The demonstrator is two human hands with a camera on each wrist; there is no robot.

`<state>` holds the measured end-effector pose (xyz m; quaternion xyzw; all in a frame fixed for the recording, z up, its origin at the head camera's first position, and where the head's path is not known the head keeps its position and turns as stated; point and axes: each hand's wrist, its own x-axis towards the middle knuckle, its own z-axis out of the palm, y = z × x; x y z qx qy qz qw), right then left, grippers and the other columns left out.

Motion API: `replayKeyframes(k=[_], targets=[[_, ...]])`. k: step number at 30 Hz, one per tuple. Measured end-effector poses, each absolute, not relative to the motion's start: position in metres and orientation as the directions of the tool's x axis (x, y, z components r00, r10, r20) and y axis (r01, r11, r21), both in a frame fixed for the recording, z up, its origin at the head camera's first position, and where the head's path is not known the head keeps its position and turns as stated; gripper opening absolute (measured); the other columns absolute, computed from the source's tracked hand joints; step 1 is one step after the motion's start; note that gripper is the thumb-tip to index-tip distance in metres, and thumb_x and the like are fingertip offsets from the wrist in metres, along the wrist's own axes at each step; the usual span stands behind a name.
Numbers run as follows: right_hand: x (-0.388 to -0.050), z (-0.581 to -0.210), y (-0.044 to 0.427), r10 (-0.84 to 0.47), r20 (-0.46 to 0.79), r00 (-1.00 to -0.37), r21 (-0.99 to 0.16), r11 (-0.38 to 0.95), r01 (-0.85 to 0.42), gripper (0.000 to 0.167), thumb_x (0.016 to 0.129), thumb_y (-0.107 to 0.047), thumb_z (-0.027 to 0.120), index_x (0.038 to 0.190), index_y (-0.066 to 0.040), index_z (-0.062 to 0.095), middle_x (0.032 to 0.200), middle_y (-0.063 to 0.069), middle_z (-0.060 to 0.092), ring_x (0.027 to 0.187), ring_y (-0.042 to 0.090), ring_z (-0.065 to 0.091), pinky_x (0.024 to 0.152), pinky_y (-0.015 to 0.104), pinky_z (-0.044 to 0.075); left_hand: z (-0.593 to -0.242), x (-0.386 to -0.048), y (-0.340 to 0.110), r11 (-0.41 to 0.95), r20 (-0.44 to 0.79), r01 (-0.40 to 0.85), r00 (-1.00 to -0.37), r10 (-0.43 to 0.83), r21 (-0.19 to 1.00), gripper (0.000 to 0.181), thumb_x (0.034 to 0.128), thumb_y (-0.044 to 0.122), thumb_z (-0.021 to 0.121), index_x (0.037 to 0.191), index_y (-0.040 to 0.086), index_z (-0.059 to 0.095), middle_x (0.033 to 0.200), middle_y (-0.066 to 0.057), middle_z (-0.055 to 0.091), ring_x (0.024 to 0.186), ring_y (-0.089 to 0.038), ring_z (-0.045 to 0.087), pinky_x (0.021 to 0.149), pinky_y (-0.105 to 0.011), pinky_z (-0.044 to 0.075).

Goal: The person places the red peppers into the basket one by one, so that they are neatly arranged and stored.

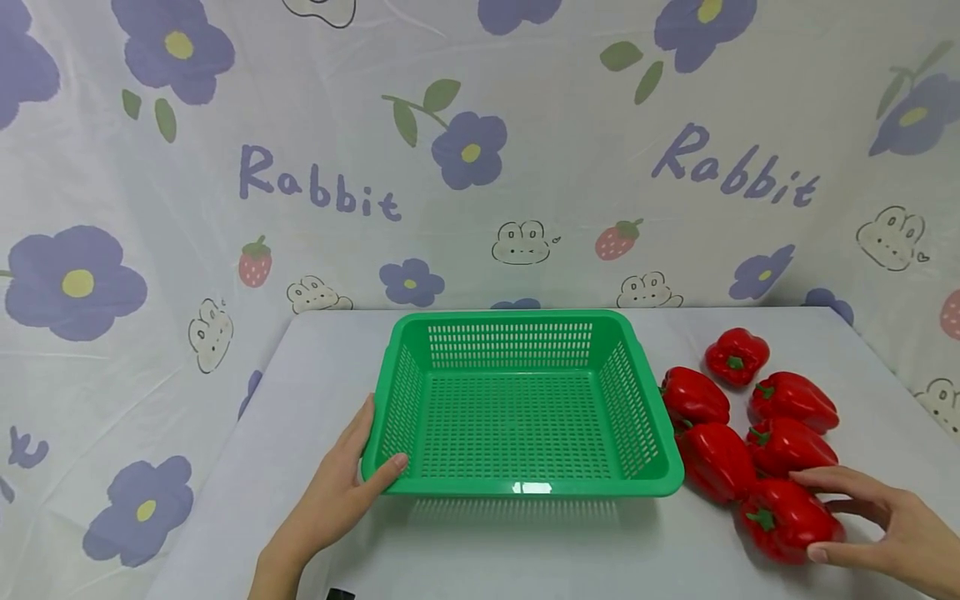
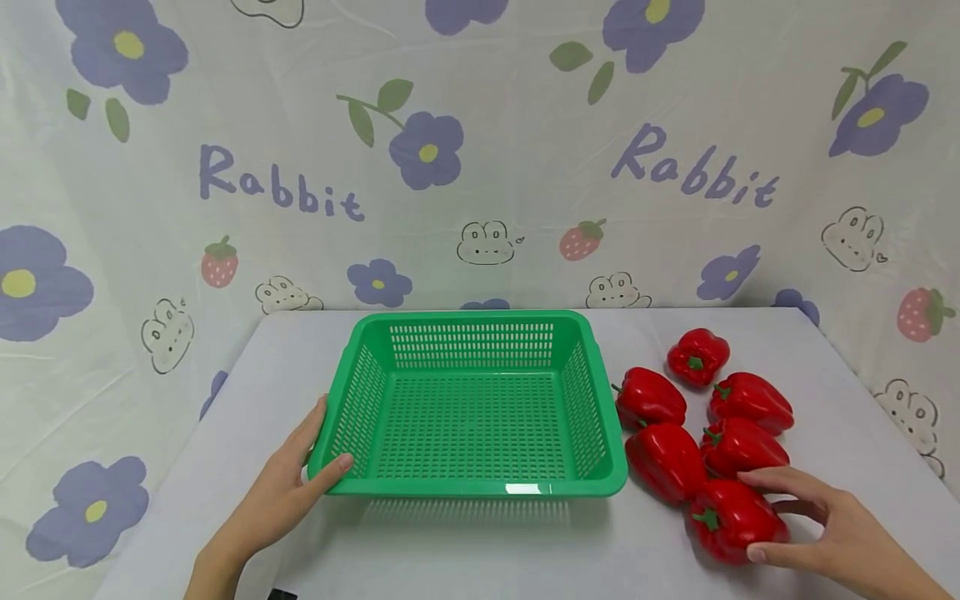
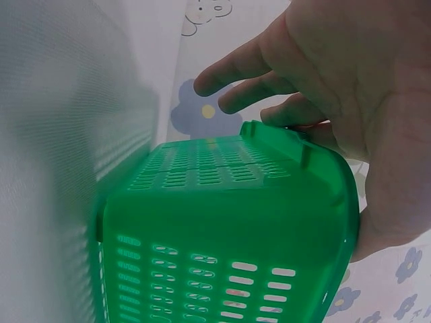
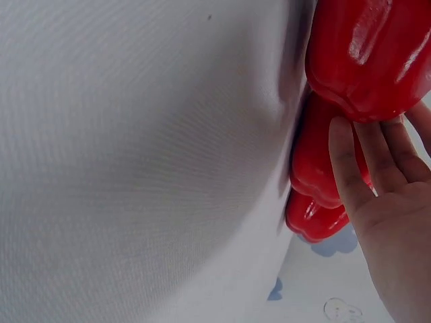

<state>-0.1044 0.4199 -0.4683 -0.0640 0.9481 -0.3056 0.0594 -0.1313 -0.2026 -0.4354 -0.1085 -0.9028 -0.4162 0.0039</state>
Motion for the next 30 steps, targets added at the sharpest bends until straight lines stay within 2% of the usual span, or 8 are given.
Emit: replayKeyframes(k=[6, 9, 12, 14, 20, 22, 26, 30], targets=[[-0.101, -0.459, 0.417, -0.146, -0.103, -0.984, -0.605, 0.795, -0.055, 0.077, 0.082, -0.021, 0.089, 0.143, 0.008, 0.051, 0.141, 0.037, 0.051, 0.098, -0.016, 0.052, 0.072, 0.021, 0.06, -0.435, -0.131, -0.202, 0.63, 0.082, 0.183, -0.979, 0.186, 0.755, 0.093, 0.1027, 0.043, 0.064, 0.168, 0.009, 0.007, 0.175, -0.012, 0.013, 0.161, -0.035, 0.015, 0.126, -0.063, 0.022], [-0.098, -0.455, 0.416, -0.142, -0.057, -0.988, -0.617, 0.783, -0.077, 0.074, 0.082, -0.017, 0.089, 0.142, 0.008, 0.052, 0.135, 0.005, 0.062, 0.095, -0.016, 0.052, 0.071, 0.02, 0.059, -0.435, -0.131, -0.202, 0.628, 0.075, 0.176, -0.98, 0.184, 0.758, 0.094, 0.1025, 0.043, 0.064, 0.168, 0.009, 0.007, 0.175, -0.012, 0.013, 0.161, -0.035, 0.014, 0.126, -0.063, 0.022], [-0.096, -0.45, 0.413, -0.149, 0.032, -0.988, -0.645, 0.752, -0.134, 0.07, 0.081, -0.009, 0.089, 0.139, 0.009, 0.054, 0.122, -0.03, 0.056, 0.095, -0.015, 0.054, 0.071, 0.019, 0.059, -0.435, -0.131, -0.202, 0.628, 0.072, 0.172, -0.981, 0.181, 0.759, 0.094, 0.1023, 0.044, 0.064, 0.168, 0.009, 0.007, 0.175, -0.012, 0.012, 0.161, -0.035, 0.014, 0.126, -0.063, 0.022], [-0.097, -0.447, 0.41, -0.152, 0.08, -0.985, -0.67, 0.723, -0.166, 0.068, 0.08, -0.004, 0.088, 0.139, 0.007, 0.055, 0.117, -0.04, 0.051, 0.097, -0.013, 0.056, 0.071, 0.017, 0.058, -0.435, -0.131, -0.202, 0.63, 0.074, 0.173, -0.981, 0.18, 0.757, 0.094, 0.1023, 0.044, 0.064, 0.168, 0.009, 0.007, 0.175, -0.013, 0.013, 0.161, -0.035, 0.014, 0.125, -0.063, 0.022], [-0.104, -0.435, 0.392, -0.104, 0.115, -0.988, -0.762, 0.629, -0.155, 0.074, 0.085, -0.001, 0.082, 0.151, -0.012, 0.052, 0.126, -0.033, 0.054, 0.107, -0.013, 0.056, 0.075, 0.015, 0.058, -0.435, -0.132, -0.202, 0.626, 0.078, 0.177, -0.98, 0.184, 0.76, 0.094, 0.1023, 0.044, 0.064, 0.168, 0.009, 0.007, 0.175, -0.013, 0.012, 0.162, -0.035, 0.014, 0.126, -0.063, 0.022], [-0.108, -0.43, 0.381, -0.095, 0.155, -0.983, -0.787, 0.59, -0.181, 0.075, 0.086, 0.001, 0.08, 0.153, -0.014, 0.05, 0.13, -0.029, 0.055, 0.112, -0.012, 0.056, 0.076, 0.014, 0.058, -0.435, -0.132, -0.202, 0.625, 0.077, 0.178, -0.98, 0.185, 0.76, 0.094, 0.1024, 0.044, 0.064, 0.168, 0.009, 0.006, 0.175, -0.013, 0.012, 0.162, -0.036, 0.013, 0.126, -0.063, 0.021], [-0.115, -0.415, 0.357, -0.104, 0.259, -0.96, -0.847, 0.453, -0.278, 0.074, 0.086, 0.012, 0.074, 0.152, -0.007, 0.051, 0.135, -0.015, 0.06, 0.117, -0.005, 0.06, 0.078, 0.015, 0.059, -0.435, -0.131, -0.202, 0.628, 0.079, 0.179, -0.98, 0.185, 0.758, 0.094, 0.1025, 0.045, 0.063, 0.168, 0.009, 0.006, 0.175, -0.014, 0.012, 0.161, -0.036, 0.014, 0.126, -0.063, 0.022], [-0.121, -0.398, 0.331, -0.106, 0.329, -0.939, -0.909, 0.236, -0.345, 0.07, 0.084, 0.02, 0.067, 0.15, 0.001, 0.051, 0.136, 0.001, 0.062, 0.117, 0.007, 0.064, 0.082, 0.018, 0.06, -0.436, -0.132, -0.201, 0.627, 0.086, 0.186, -0.979, 0.186, 0.756, 0.094, 0.1026, 0.043, 0.064, 0.168, 0.009, 0.007, 0.175, -0.013, 0.012, 0.161, -0.036, 0.014, 0.126, -0.063, 0.022]])
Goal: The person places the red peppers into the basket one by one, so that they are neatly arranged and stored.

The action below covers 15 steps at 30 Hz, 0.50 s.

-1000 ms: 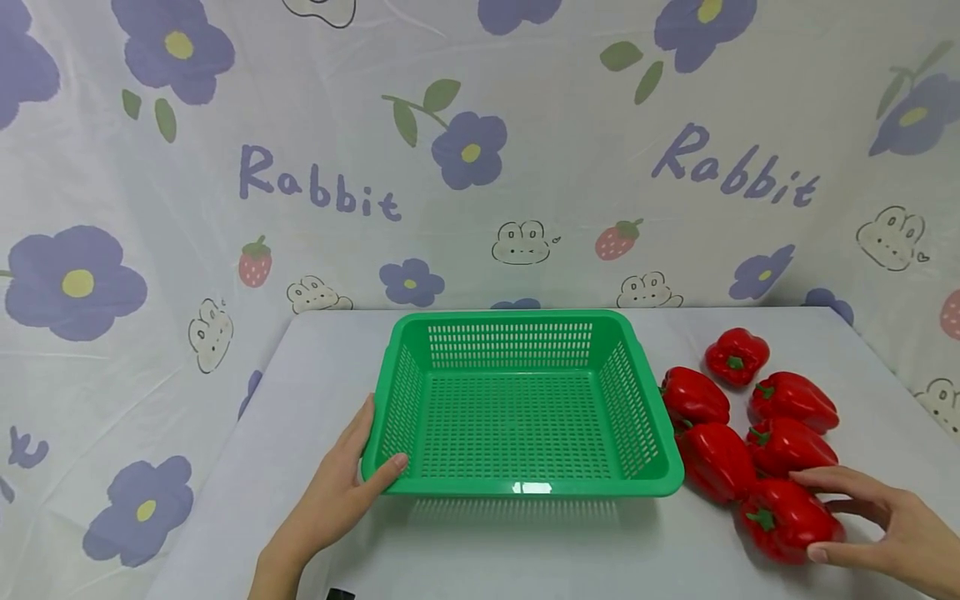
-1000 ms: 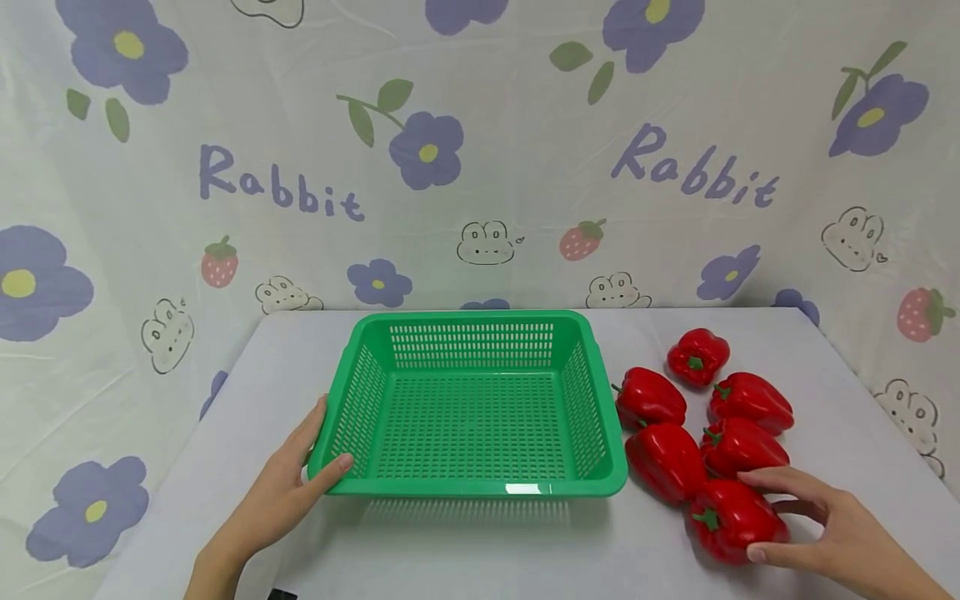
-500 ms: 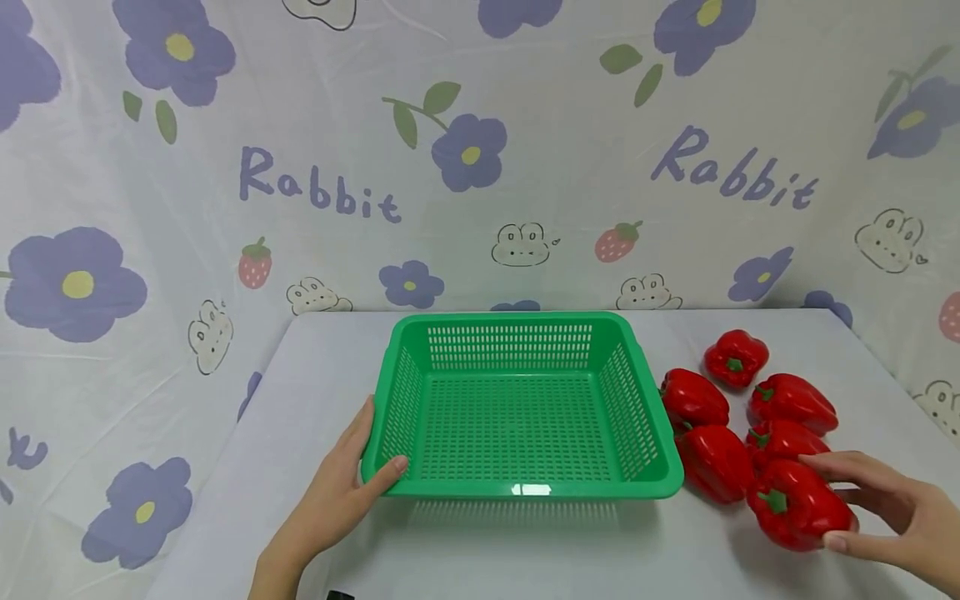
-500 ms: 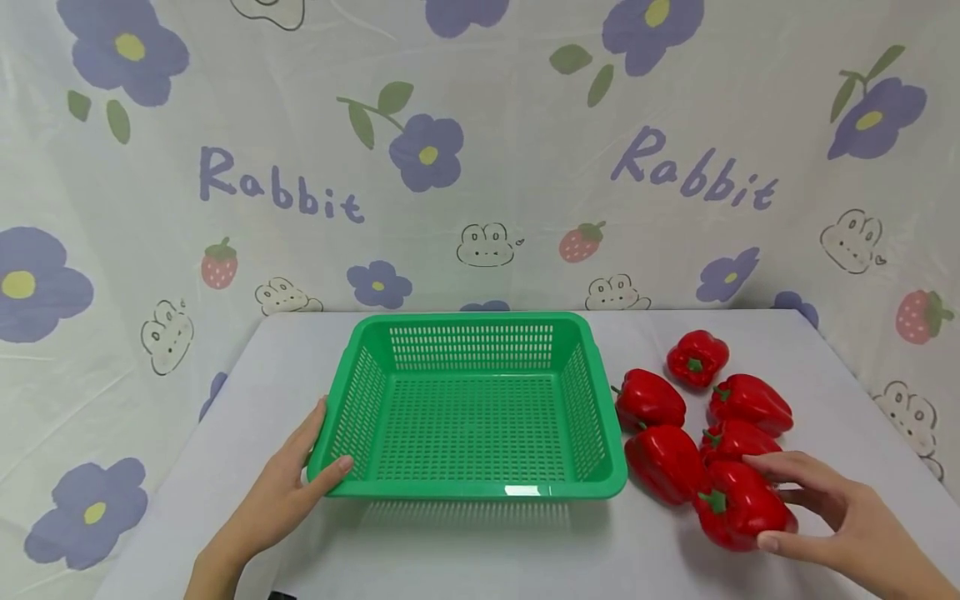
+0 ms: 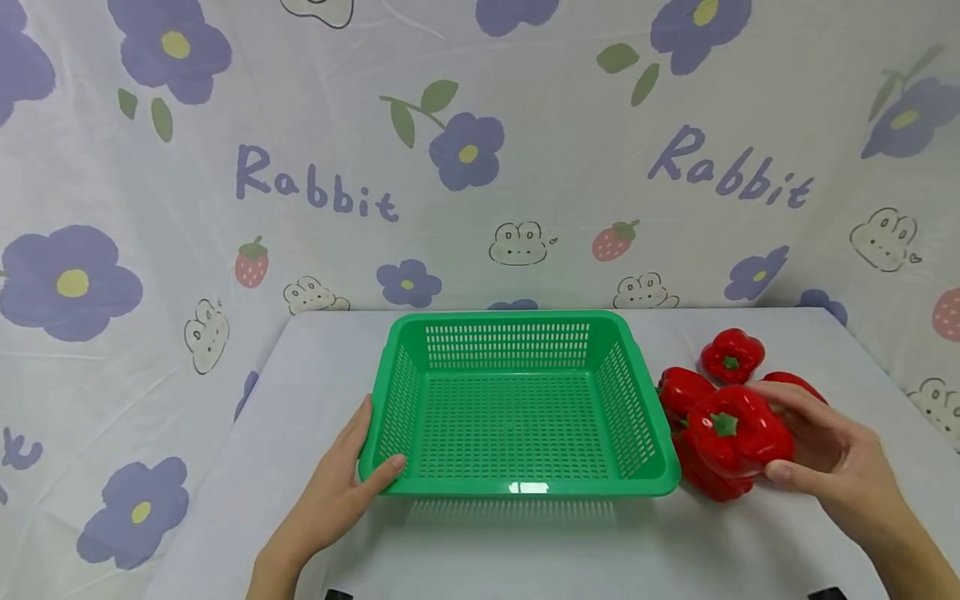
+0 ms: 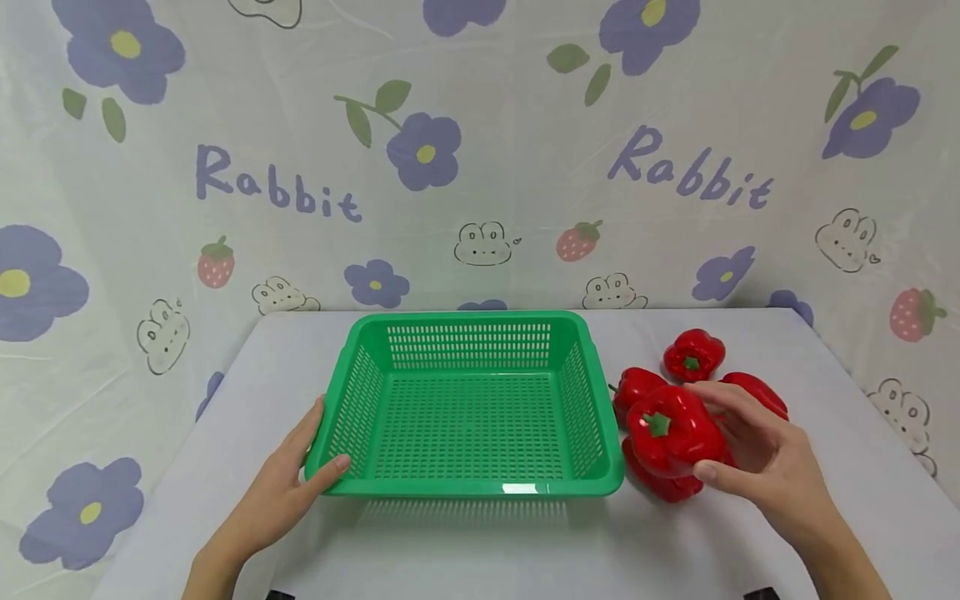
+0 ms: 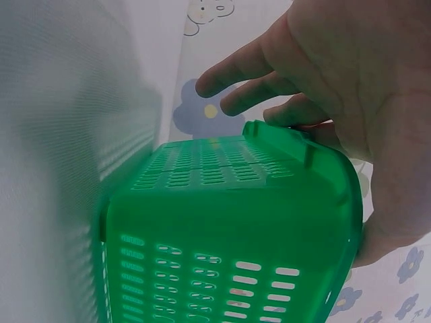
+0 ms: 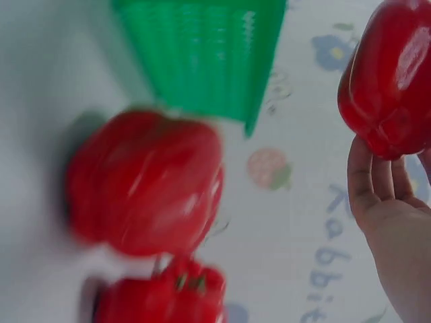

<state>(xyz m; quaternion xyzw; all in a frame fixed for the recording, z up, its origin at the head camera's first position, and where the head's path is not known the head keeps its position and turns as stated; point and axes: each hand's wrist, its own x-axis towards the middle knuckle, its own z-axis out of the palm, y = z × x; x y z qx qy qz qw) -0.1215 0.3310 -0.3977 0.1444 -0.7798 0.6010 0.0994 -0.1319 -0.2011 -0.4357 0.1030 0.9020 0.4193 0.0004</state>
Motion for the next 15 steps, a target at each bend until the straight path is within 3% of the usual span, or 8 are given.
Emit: replayKeyframes(k=[5, 15], targets=[[-0.128, -0.388, 0.299, -0.067, 0.368, -0.927, -0.921, 0.106, -0.374, 0.07, 0.082, 0.018, 0.068, 0.148, -0.002, 0.055, 0.138, 0.001, 0.064, 0.116, 0.009, 0.066, 0.084, 0.019, 0.06, -0.436, -0.133, -0.202, 0.627, 0.102, 0.2, -0.977, 0.189, 0.753, 0.093, 0.1027, 0.042, 0.064, 0.168, 0.009, 0.007, 0.175, -0.012, 0.012, 0.161, -0.035, 0.014, 0.126, -0.063, 0.022], [-0.135, -0.392, 0.248, -0.051, 0.315, -0.948, -0.945, 0.081, -0.318, 0.07, 0.087, 0.01, 0.072, 0.151, -0.011, 0.054, 0.139, -0.005, 0.064, 0.12, 0.01, 0.065, 0.085, 0.022, 0.061, -0.439, -0.132, -0.202, 0.614, 0.103, 0.194, -0.978, 0.181, 0.765, 0.093, 0.1027, 0.043, 0.064, 0.169, 0.012, 0.006, 0.175, -0.011, 0.013, 0.162, -0.033, 0.014, 0.126, -0.062, 0.022]])
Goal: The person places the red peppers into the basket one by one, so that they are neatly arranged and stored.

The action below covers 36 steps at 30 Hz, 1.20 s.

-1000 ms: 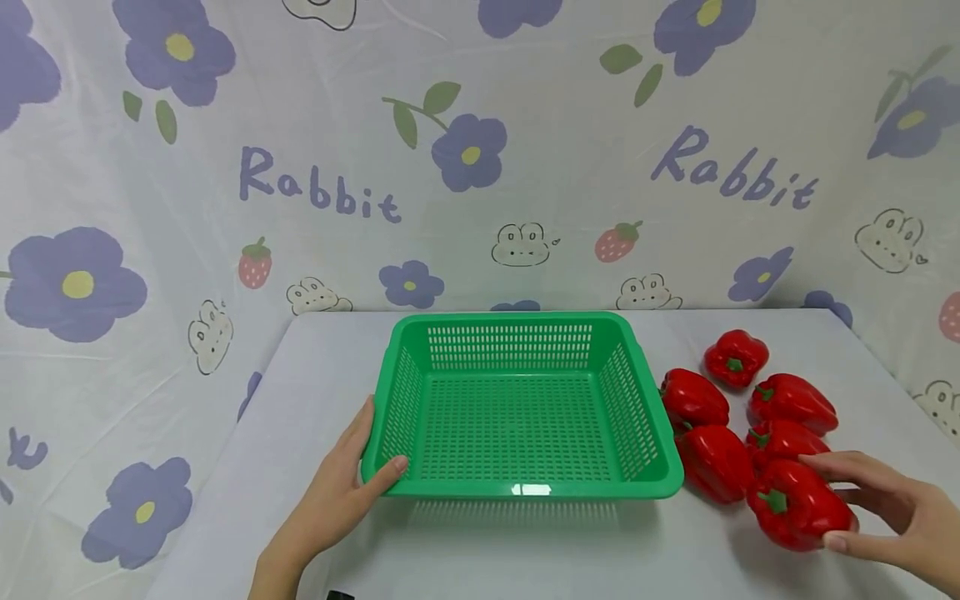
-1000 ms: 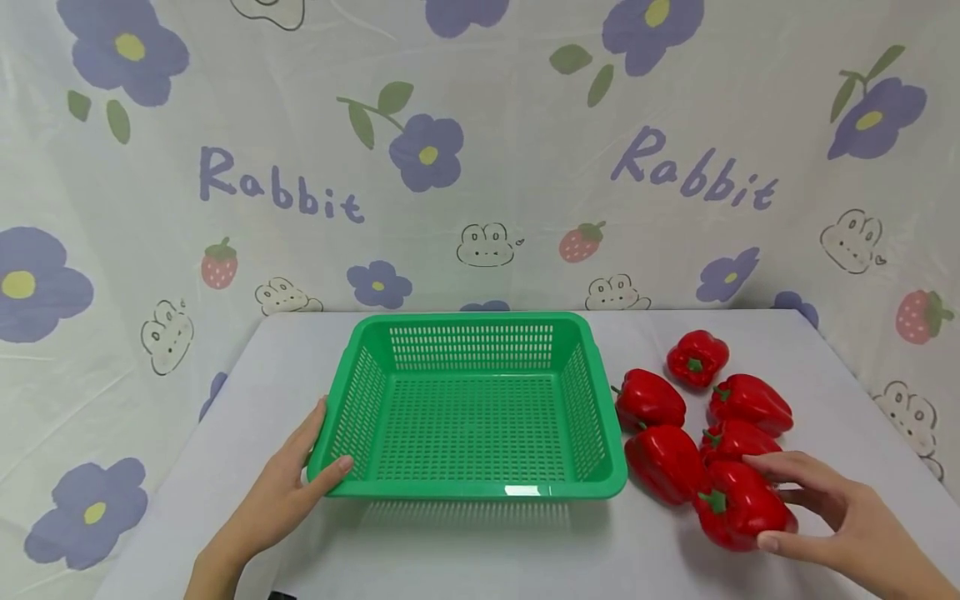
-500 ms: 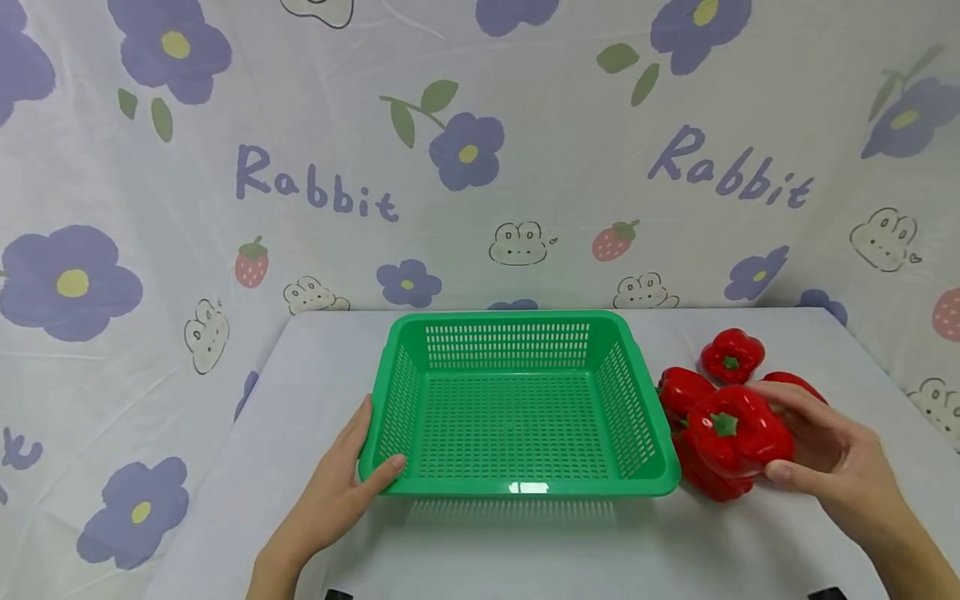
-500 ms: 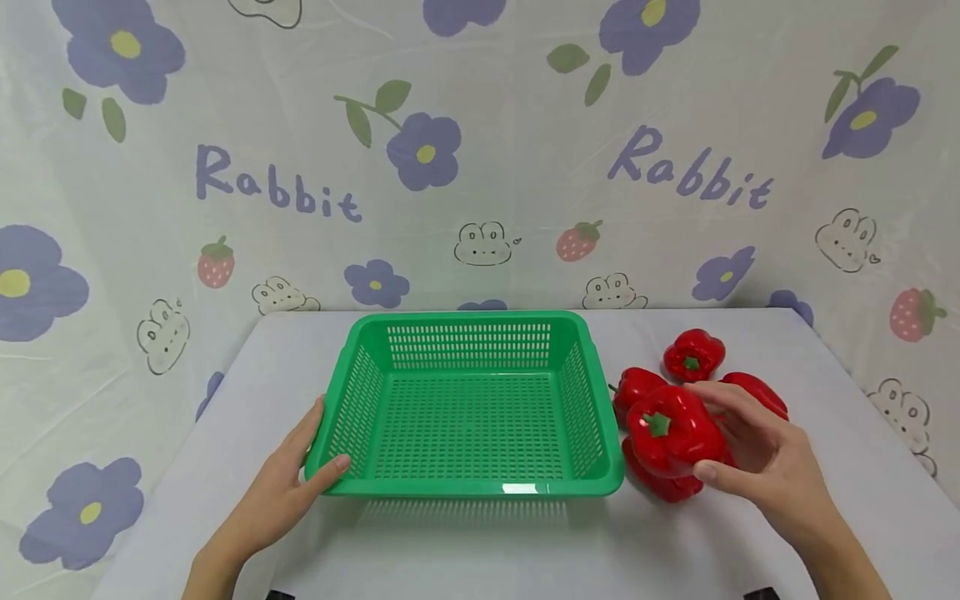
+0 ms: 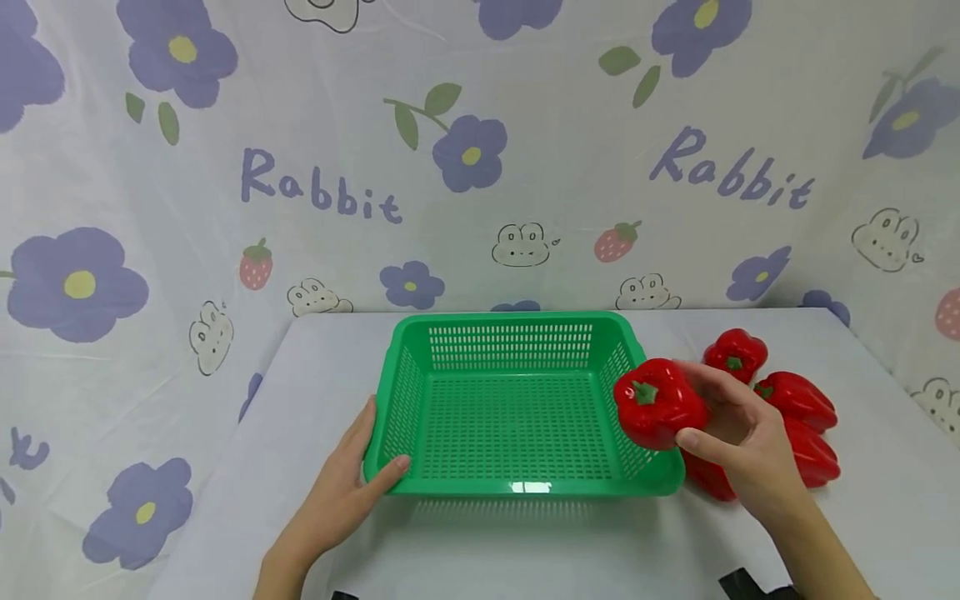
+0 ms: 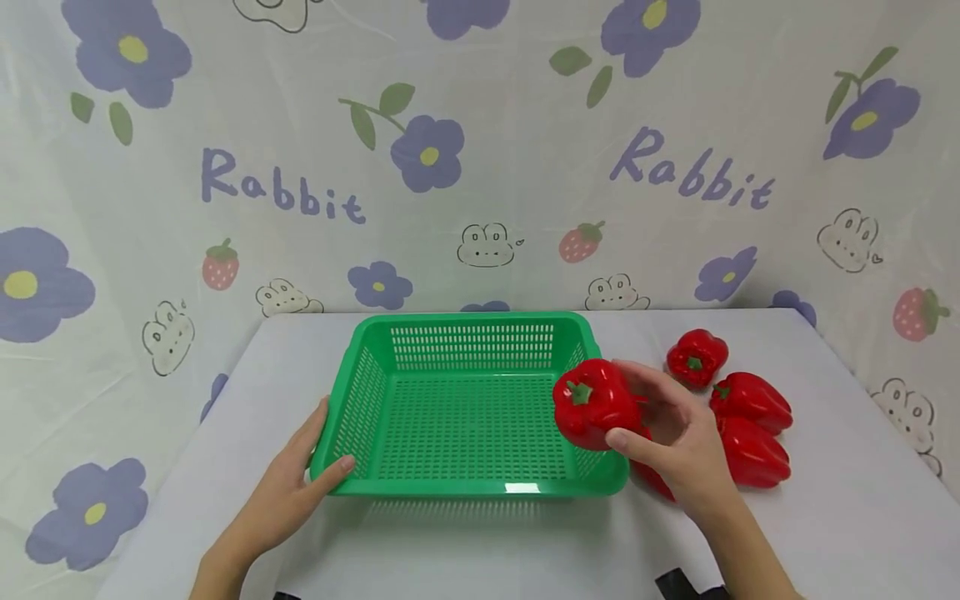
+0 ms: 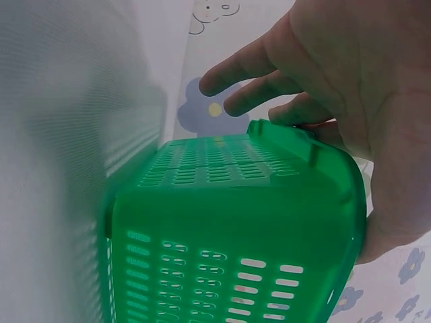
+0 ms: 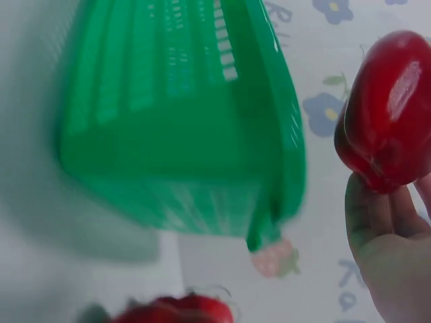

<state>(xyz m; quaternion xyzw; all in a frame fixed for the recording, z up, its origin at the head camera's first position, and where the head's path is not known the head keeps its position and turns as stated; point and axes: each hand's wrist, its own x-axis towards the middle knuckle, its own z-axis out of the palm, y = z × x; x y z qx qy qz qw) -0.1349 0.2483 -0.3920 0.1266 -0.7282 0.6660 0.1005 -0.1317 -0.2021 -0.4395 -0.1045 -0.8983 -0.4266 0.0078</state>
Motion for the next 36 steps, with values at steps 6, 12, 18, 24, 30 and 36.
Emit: replayKeyframes(k=[6, 12, 18, 24, 30, 36], targets=[[-0.138, -0.396, 0.22, -0.08, 0.288, -0.954, -0.953, 0.069, -0.293, 0.068, 0.089, 0.006, 0.073, 0.152, -0.01, 0.051, 0.139, -0.002, 0.062, 0.122, 0.012, 0.063, 0.087, 0.024, 0.061, -0.441, -0.133, -0.203, 0.622, 0.118, 0.208, -0.976, 0.183, 0.755, 0.093, 0.1027, 0.044, 0.064, 0.168, 0.01, 0.007, 0.175, -0.012, 0.014, 0.161, -0.034, 0.016, 0.125, -0.062, 0.024], [-0.137, -0.397, 0.195, -0.033, 0.188, -0.982, -0.978, 0.086, -0.191, 0.071, 0.093, -0.004, 0.076, 0.156, -0.016, 0.047, 0.14, -0.005, 0.058, 0.126, 0.012, 0.057, 0.086, 0.024, 0.061, -0.443, -0.135, -0.202, 0.615, 0.125, 0.208, -0.976, 0.176, 0.761, 0.092, 0.1033, 0.043, 0.063, 0.169, 0.011, 0.007, 0.175, -0.012, 0.015, 0.161, -0.034, 0.016, 0.126, -0.061, 0.023], [-0.142, -0.393, 0.178, -0.036, 0.179, -0.983, -0.98, 0.083, -0.181, 0.071, 0.092, -0.006, 0.077, 0.156, -0.016, 0.047, 0.138, -0.005, 0.06, 0.124, 0.013, 0.059, 0.087, 0.025, 0.061, -0.444, -0.133, -0.201, 0.612, 0.117, 0.195, -0.979, 0.165, 0.766, 0.091, 0.1036, 0.041, 0.063, 0.169, 0.011, 0.006, 0.175, -0.012, 0.014, 0.161, -0.034, 0.015, 0.126, -0.061, 0.022], [-0.149, -0.391, 0.155, -0.077, 0.146, -0.986, -0.988, 0.046, -0.15, 0.07, 0.091, -0.008, 0.078, 0.154, -0.013, 0.047, 0.139, 0.001, 0.06, 0.121, 0.015, 0.063, 0.087, 0.028, 0.062, -0.444, -0.132, -0.201, 0.619, 0.108, 0.186, -0.981, 0.161, 0.763, 0.091, 0.1039, 0.041, 0.062, 0.169, 0.012, 0.005, 0.175, -0.013, 0.014, 0.161, -0.035, 0.015, 0.126, -0.062, 0.023], [-0.155, -0.391, 0.131, -0.132, 0.159, -0.979, -0.983, 0.067, -0.168, 0.07, 0.087, -0.008, 0.082, 0.149, -0.008, 0.049, 0.143, 0.011, 0.057, 0.126, 0.026, 0.058, 0.089, 0.03, 0.062, -0.445, -0.135, -0.201, 0.613, 0.126, 0.201, -0.978, 0.163, 0.764, 0.09, 0.1043, 0.041, 0.062, 0.169, 0.014, 0.004, 0.175, -0.011, 0.013, 0.161, -0.035, 0.015, 0.126, -0.062, 0.022], [-0.157, -0.389, 0.116, -0.124, 0.137, -0.983, -0.978, 0.142, -0.154, 0.067, 0.085, -0.018, 0.085, 0.145, -0.011, 0.054, 0.138, 0.01, 0.061, 0.125, 0.032, 0.058, 0.089, 0.029, 0.061, -0.447, -0.133, -0.2, 0.611, 0.127, 0.197, -0.98, 0.156, 0.767, 0.09, 0.1046, 0.04, 0.061, 0.169, 0.014, 0.004, 0.176, -0.01, 0.012, 0.162, -0.034, 0.014, 0.126, -0.061, 0.022]])
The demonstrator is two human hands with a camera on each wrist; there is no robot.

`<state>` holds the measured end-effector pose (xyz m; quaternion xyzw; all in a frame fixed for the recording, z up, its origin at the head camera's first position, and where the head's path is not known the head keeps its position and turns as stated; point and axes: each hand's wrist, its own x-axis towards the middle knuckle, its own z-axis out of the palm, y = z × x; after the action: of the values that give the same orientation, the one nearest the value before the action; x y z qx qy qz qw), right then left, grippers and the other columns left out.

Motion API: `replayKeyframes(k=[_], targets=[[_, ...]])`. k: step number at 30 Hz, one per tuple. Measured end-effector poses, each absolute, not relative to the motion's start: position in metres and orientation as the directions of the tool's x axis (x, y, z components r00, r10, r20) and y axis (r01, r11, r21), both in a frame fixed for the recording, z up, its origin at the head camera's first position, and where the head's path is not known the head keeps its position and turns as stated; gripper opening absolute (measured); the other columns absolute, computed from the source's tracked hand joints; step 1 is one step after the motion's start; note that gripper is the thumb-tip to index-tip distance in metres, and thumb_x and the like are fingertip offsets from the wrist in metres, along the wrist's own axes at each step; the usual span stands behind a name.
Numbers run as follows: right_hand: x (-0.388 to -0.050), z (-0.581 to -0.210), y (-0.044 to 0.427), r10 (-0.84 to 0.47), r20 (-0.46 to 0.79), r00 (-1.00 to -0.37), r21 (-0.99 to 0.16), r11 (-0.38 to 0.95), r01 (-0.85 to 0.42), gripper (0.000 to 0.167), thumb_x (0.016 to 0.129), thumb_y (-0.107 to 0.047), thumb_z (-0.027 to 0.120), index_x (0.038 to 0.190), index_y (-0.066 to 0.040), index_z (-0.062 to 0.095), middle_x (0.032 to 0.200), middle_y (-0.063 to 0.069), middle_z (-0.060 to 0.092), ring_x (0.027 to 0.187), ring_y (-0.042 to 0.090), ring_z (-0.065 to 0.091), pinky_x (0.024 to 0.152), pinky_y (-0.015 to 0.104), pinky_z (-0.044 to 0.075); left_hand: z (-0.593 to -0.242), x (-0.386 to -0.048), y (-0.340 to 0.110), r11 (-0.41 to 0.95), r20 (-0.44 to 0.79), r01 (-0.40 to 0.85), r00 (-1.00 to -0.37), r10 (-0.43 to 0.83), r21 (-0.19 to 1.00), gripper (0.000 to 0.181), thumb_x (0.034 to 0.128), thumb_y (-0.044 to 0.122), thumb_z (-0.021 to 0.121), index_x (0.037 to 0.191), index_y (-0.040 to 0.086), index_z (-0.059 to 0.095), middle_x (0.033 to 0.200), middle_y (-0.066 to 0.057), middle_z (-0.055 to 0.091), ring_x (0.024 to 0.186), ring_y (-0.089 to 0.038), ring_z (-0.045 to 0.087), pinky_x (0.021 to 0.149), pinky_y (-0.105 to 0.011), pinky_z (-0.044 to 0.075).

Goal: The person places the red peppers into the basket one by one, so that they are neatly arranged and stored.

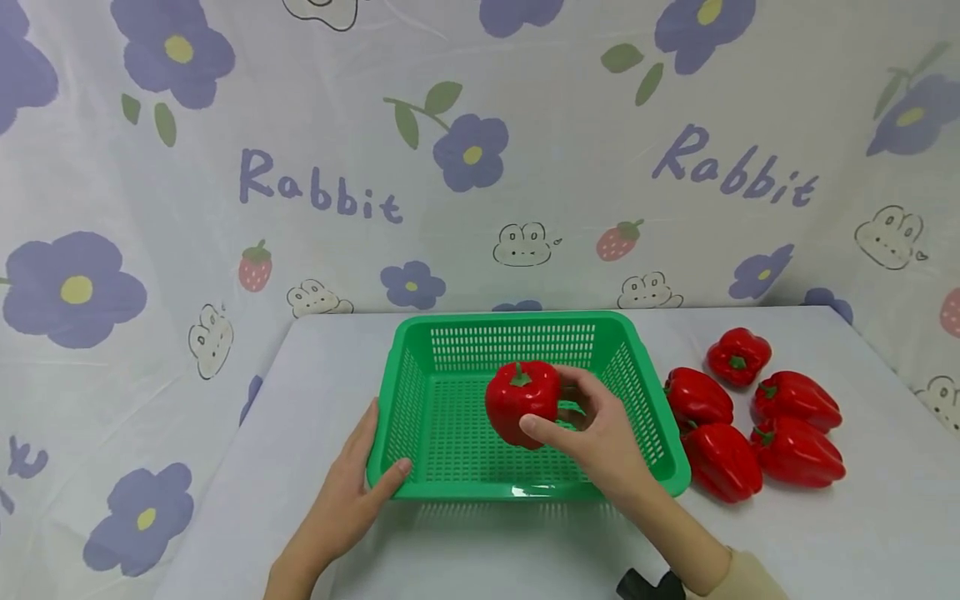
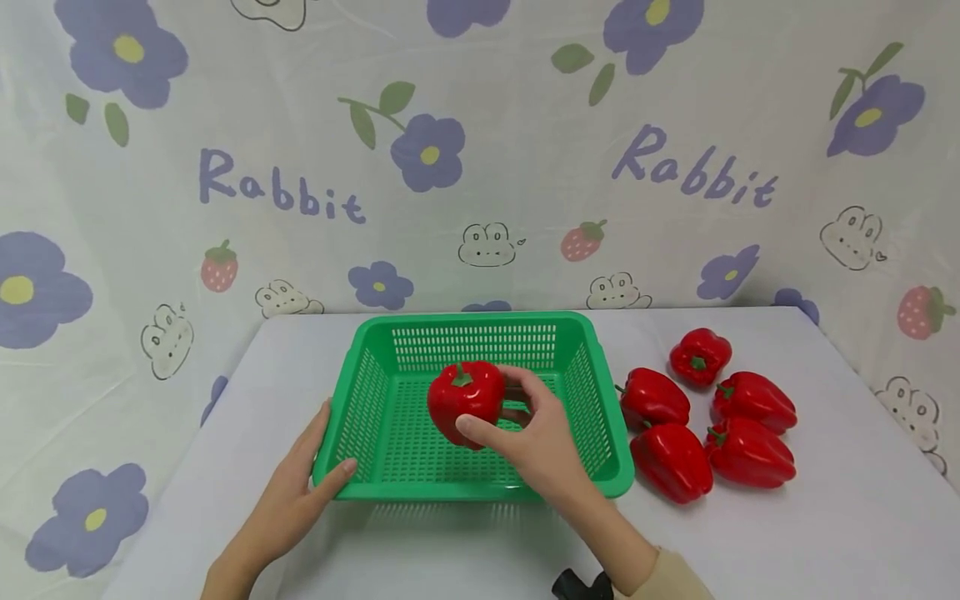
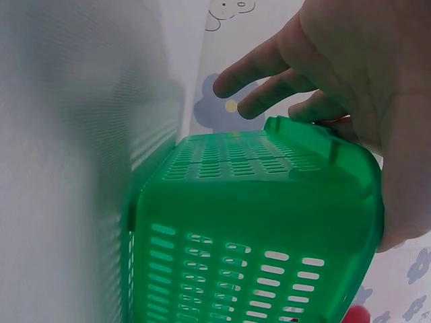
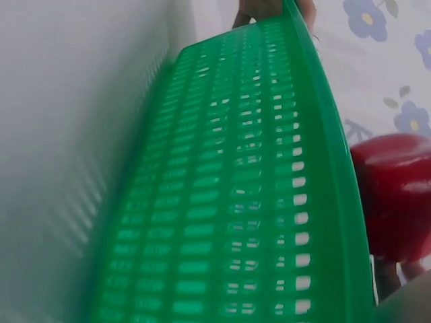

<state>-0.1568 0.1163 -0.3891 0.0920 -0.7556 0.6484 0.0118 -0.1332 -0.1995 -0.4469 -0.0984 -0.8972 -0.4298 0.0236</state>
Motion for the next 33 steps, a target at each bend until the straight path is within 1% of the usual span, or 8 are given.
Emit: replayKeyframes(k=[4, 10, 14, 17, 23, 30, 33], targets=[[-0.162, -0.386, 0.107, -0.091, 0.114, -0.989, -0.97, 0.204, -0.131, 0.067, 0.086, -0.026, 0.085, 0.144, -0.016, 0.055, 0.134, 0.007, 0.063, 0.122, 0.029, 0.059, 0.087, 0.03, 0.06, -0.447, -0.133, -0.199, 0.608, 0.136, 0.203, -0.979, 0.155, 0.768, 0.089, 0.1047, 0.039, 0.061, 0.169, 0.014, 0.004, 0.176, -0.01, 0.012, 0.162, -0.034, 0.015, 0.126, -0.061, 0.022], [-0.171, -0.382, 0.092, -0.094, 0.092, -0.991, -0.967, 0.227, -0.112, 0.071, 0.085, -0.026, 0.086, 0.145, -0.013, 0.052, 0.137, 0.008, 0.062, 0.125, 0.028, 0.058, 0.09, 0.031, 0.06, -0.446, -0.132, -0.199, 0.611, 0.135, 0.204, -0.978, 0.156, 0.765, 0.089, 0.1048, 0.04, 0.061, 0.169, 0.015, 0.004, 0.176, -0.01, 0.013, 0.162, -0.034, 0.015, 0.126, -0.061, 0.023], [-0.174, -0.374, 0.085, -0.099, 0.052, -0.994, -0.971, 0.227, -0.073, 0.069, 0.085, -0.027, 0.086, 0.144, -0.015, 0.053, 0.136, 0.008, 0.063, 0.122, 0.03, 0.06, 0.088, 0.036, 0.062, -0.446, -0.133, -0.199, 0.609, 0.132, 0.198, -0.979, 0.152, 0.768, 0.089, 0.1048, 0.04, 0.061, 0.169, 0.016, 0.004, 0.176, -0.01, 0.013, 0.162, -0.034, 0.015, 0.126, -0.061, 0.023], [-0.175, -0.366, 0.081, -0.107, 0.046, -0.993, -0.972, 0.223, -0.069, 0.068, 0.085, -0.026, 0.086, 0.144, -0.016, 0.054, 0.135, 0.008, 0.063, 0.121, 0.03, 0.061, 0.088, 0.038, 0.063, -0.446, -0.133, -0.199, 0.608, 0.125, 0.19, -0.981, 0.149, 0.771, 0.089, 0.1048, 0.04, 0.061, 0.169, 0.016, 0.004, 0.176, -0.009, 0.013, 0.162, -0.034, 0.015, 0.125, -0.061, 0.024], [-0.186, -0.349, 0.073, -0.18, 0.08, -0.98, -0.963, 0.239, -0.122, 0.069, 0.085, -0.027, 0.086, 0.145, -0.019, 0.054, 0.135, 0.006, 0.062, 0.12, 0.03, 0.063, 0.087, 0.041, 0.063, -0.446, -0.132, -0.199, 0.607, 0.107, 0.17, -0.984, 0.14, 0.777, 0.089, 0.1049, 0.041, 0.06, 0.169, 0.018, 0.003, 0.176, -0.007, 0.013, 0.162, -0.034, 0.015, 0.124, -0.062, 0.026], [-0.225, -0.347, 0.069, -0.248, 0.152, -0.957, -0.94, 0.262, -0.217, 0.066, 0.087, -0.032, 0.084, 0.145, -0.018, 0.055, 0.132, 0.003, 0.064, 0.121, 0.028, 0.061, 0.083, 0.041, 0.063, -0.45, -0.132, -0.2, 0.596, 0.112, 0.179, -0.983, 0.148, 0.783, 0.089, 0.1054, 0.044, 0.059, 0.169, 0.02, 0.002, 0.176, -0.006, 0.011, 0.162, -0.033, 0.014, 0.125, -0.062, 0.023], [-0.24, -0.352, 0.067, -0.266, 0.156, -0.951, -0.928, 0.29, -0.233, 0.064, 0.087, -0.033, 0.084, 0.143, -0.018, 0.057, 0.13, 0.002, 0.066, 0.12, 0.026, 0.061, 0.083, 0.04, 0.062, -0.451, -0.132, -0.2, 0.598, 0.113, 0.181, -0.982, 0.15, 0.781, 0.089, 0.1055, 0.044, 0.059, 0.169, 0.02, 0.001, 0.176, -0.007, 0.011, 0.162, -0.033, 0.014, 0.125, -0.062, 0.023]])
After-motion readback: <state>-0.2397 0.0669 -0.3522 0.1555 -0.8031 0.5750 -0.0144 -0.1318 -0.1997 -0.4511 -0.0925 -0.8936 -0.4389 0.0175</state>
